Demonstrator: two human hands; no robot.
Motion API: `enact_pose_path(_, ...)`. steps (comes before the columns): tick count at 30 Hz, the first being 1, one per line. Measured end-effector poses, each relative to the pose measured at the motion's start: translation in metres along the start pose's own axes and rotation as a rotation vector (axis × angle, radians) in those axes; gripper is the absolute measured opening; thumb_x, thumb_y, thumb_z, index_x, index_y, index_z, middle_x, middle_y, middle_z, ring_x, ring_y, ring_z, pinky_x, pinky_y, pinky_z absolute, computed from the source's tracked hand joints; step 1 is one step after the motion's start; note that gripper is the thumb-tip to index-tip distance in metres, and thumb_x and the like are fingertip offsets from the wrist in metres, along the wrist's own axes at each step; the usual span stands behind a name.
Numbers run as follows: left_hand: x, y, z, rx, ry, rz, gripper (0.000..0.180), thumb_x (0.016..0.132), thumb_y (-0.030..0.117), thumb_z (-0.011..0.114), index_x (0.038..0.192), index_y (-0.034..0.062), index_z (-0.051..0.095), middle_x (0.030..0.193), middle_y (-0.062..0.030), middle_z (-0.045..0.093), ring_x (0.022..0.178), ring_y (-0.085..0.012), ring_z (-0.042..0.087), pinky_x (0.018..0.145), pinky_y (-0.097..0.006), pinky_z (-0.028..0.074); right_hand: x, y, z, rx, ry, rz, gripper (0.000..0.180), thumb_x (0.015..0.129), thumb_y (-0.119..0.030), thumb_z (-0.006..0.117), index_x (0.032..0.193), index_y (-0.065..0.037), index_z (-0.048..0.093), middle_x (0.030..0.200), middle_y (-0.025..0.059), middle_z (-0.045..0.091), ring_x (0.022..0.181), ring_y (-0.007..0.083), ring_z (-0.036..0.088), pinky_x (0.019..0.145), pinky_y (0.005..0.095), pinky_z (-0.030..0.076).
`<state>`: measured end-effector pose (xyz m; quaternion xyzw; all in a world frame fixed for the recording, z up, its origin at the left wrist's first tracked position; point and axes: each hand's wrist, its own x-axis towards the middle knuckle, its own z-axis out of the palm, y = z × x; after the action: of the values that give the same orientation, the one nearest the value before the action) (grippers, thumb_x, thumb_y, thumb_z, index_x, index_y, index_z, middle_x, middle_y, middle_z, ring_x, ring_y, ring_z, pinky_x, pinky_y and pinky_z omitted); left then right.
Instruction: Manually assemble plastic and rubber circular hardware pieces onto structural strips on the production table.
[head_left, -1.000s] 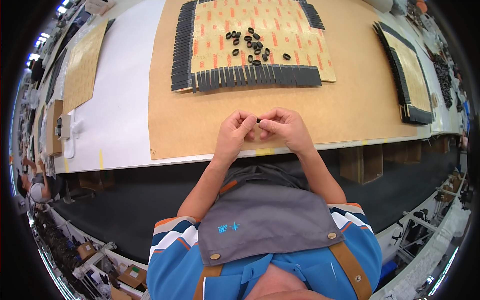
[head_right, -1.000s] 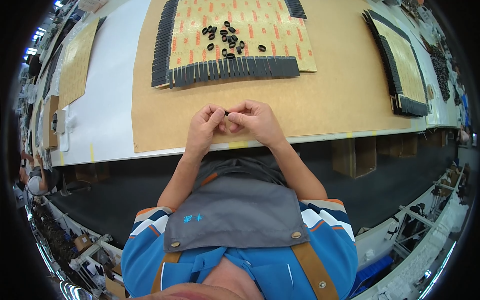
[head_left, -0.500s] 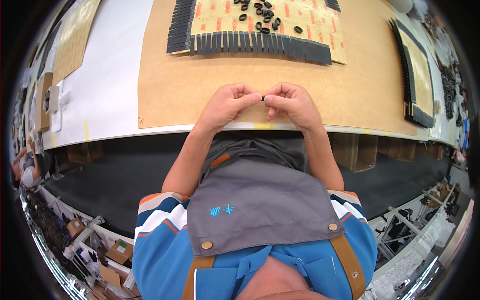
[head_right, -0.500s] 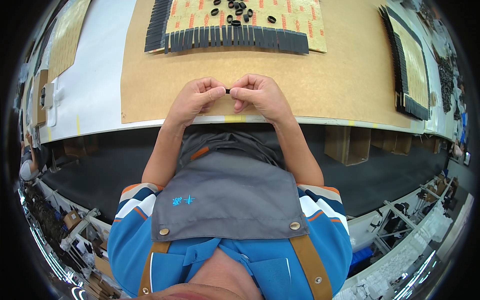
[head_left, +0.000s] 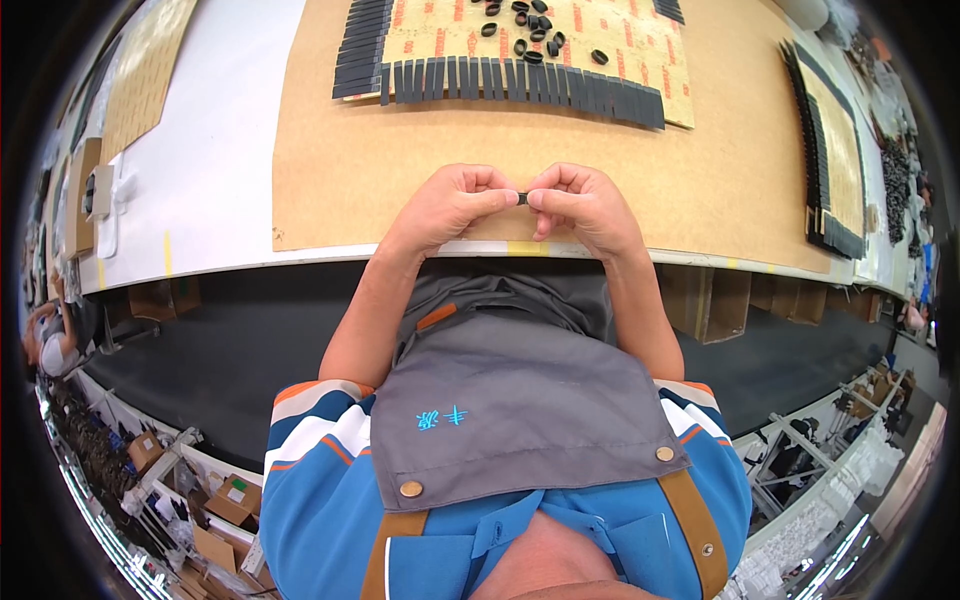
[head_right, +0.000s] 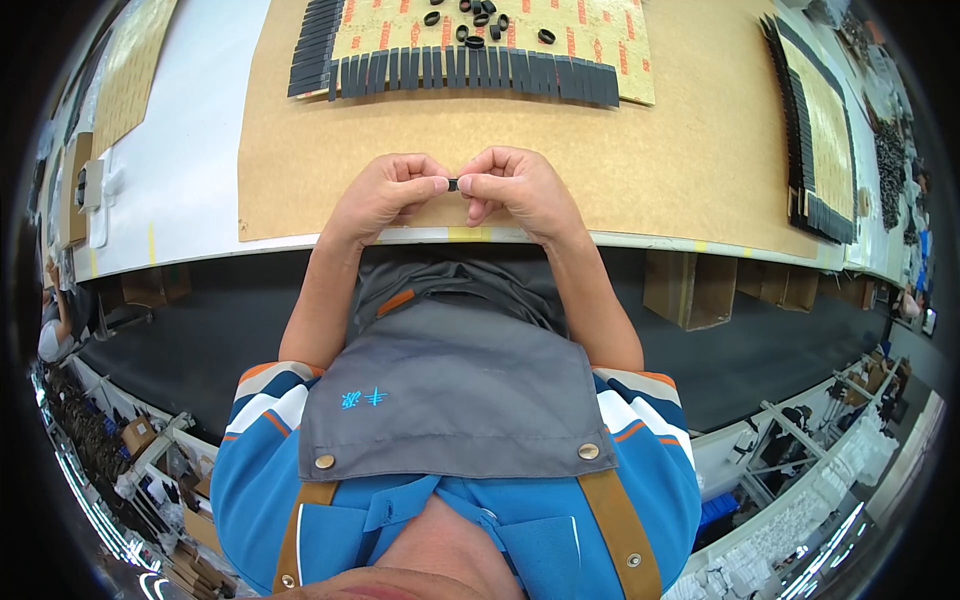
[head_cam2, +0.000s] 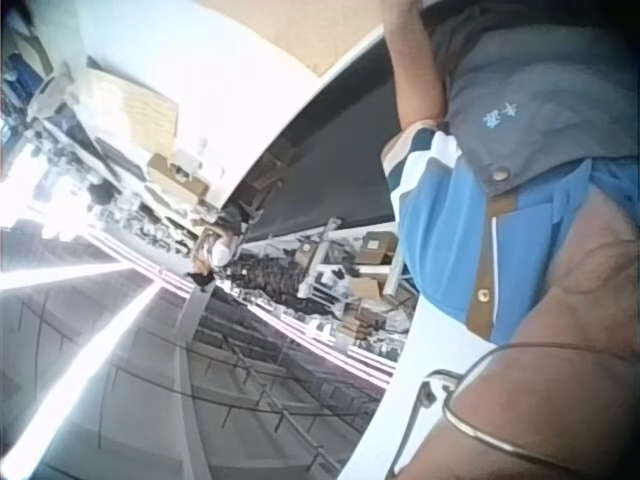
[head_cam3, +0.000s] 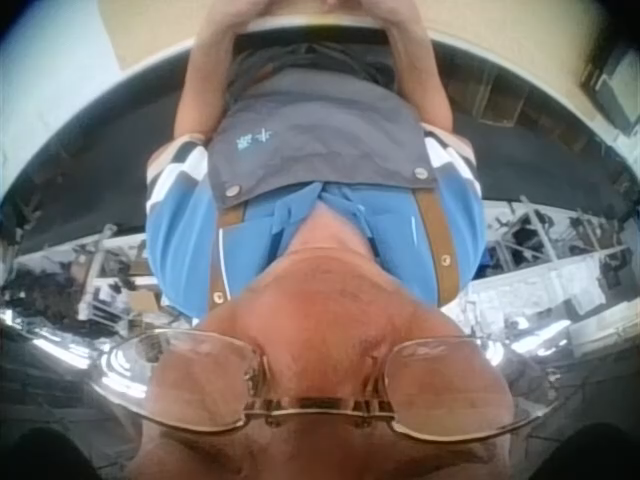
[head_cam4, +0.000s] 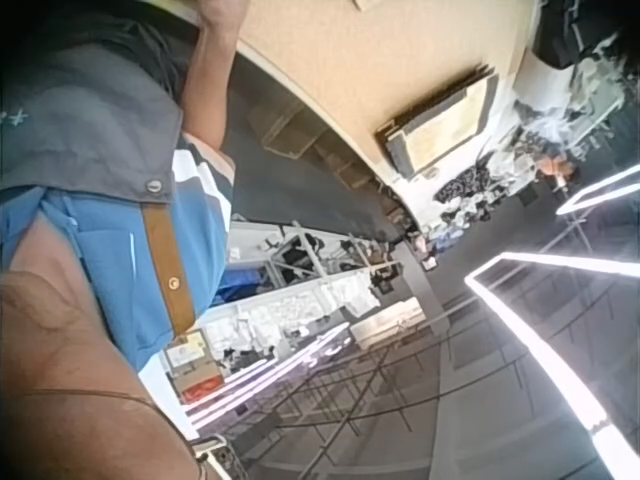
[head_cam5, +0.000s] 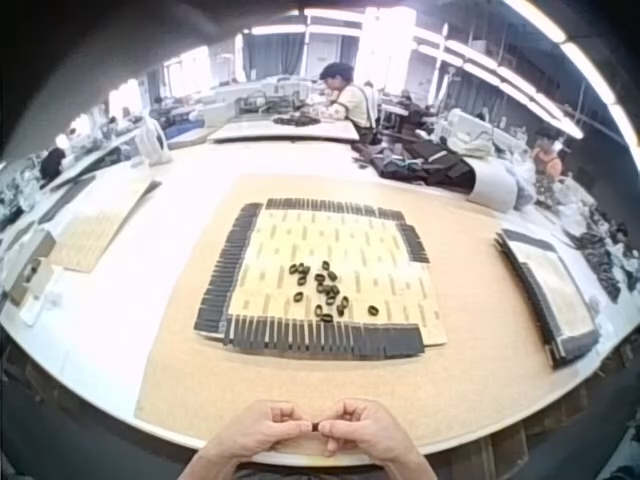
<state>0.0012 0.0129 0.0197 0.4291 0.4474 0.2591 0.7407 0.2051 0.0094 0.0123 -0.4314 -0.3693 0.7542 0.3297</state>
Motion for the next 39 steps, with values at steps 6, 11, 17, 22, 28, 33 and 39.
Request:
enact_pose_path(6,0.001,-0.001,0.001,0.084,0.015,0.017,0.015,0.084,0.019,0.064,0.082,0.0041,0.063,0.057,0.0082,0.045,0.046,-0.0002,0.033,0.041,-0.019,0.022,-0.002,-0.001,0.0,0.003,-0.002,0.028,0.013,0.081,-0.009,0.067,0.086,0.002,0.061,0.075,0.0054,0.061,0.058,0.0094,0.06,0.055,0.0231,0.052)
enact_pose_path(11,0.004,-0.006,0.002,0.166,0.058,0.048,0.015,0.084,0.019,0.063,0.081,0.0036,0.063,0.058,0.008,0.047,0.047,0.0002,0.034,0.041,-0.019,0.023,-0.001,0.002,0.003,-0.052,0.05,0.048,0.008,0.083,-0.007,0.063,0.086,0.0,0.061,0.071,0.0036,0.061,0.057,0.008,0.058,0.055,0.023,0.052)
enact_pose_path(17,0.004,-0.011,0.001,0.2,0.092,0.085,0.016,0.083,0.019,0.063,0.081,0.0034,0.063,0.061,0.0073,0.05,0.05,0.0002,0.037,0.043,-0.019,0.026,0.001,0.005,0.004,-0.066,0.058,0.054,0.013,0.082,-0.009,0.065,0.089,0.002,0.061,0.074,0.0057,0.062,0.06,0.0095,0.061,0.056,0.0215,0.051)
enact_pose_path(22,0.005,-0.009,0.002,0.186,0.115,0.064,0.015,0.083,0.019,0.062,0.08,0.0041,0.063,0.062,0.0069,0.05,0.051,-0.0005,0.038,0.044,-0.019,0.027,-0.003,0.009,-0.005,-0.02,-0.005,-0.036,0.014,0.084,-0.004,0.061,0.095,0.003,0.059,0.08,0.0065,0.063,0.073,0.0117,0.063,0.067,0.0233,0.052)
enact_pose_path(28,0.006,-0.008,0.0,0.194,0.106,0.047,0.015,0.084,0.019,0.062,0.08,0.0041,0.063,0.062,0.0067,0.051,0.05,-0.0007,0.038,0.043,-0.019,0.027,-0.004,0.008,-0.017,0.084,-0.09,-0.049,0.014,0.086,0.001,0.058,0.1,0.003,0.058,0.092,0.0088,0.062,0.083,0.0172,0.064,0.08,0.0287,0.051)
enact_pose_path(33,0.008,-0.013,0.0,0.197,0.115,0.047,0.015,0.083,0.018,0.062,0.08,0.0037,0.063,0.065,0.0054,0.053,0.054,-0.0014,0.042,0.046,-0.019,0.031,-0.001,0.008,-0.018,0.093,-0.117,-0.019,0.014,0.087,-0.002,0.058,0.1,0.003,0.058,0.092,0.0103,0.062,0.083,0.018,0.065,0.077,0.0288,0.053)
enact_pose_path(39,0.01,-0.016,0.002,0.238,0.127,0.063,0.015,0.083,0.017,0.062,0.079,0.0027,0.063,0.066,0.0043,0.054,0.057,-0.0023,0.043,0.049,-0.019,0.033,-0.001,-0.002,-0.007,-0.026,-0.075,0.043,0.014,0.086,-0.007,0.062,0.094,0.003,0.058,0.085,0.0123,0.064,0.078,0.017,0.067,0.072,0.0264,0.056)
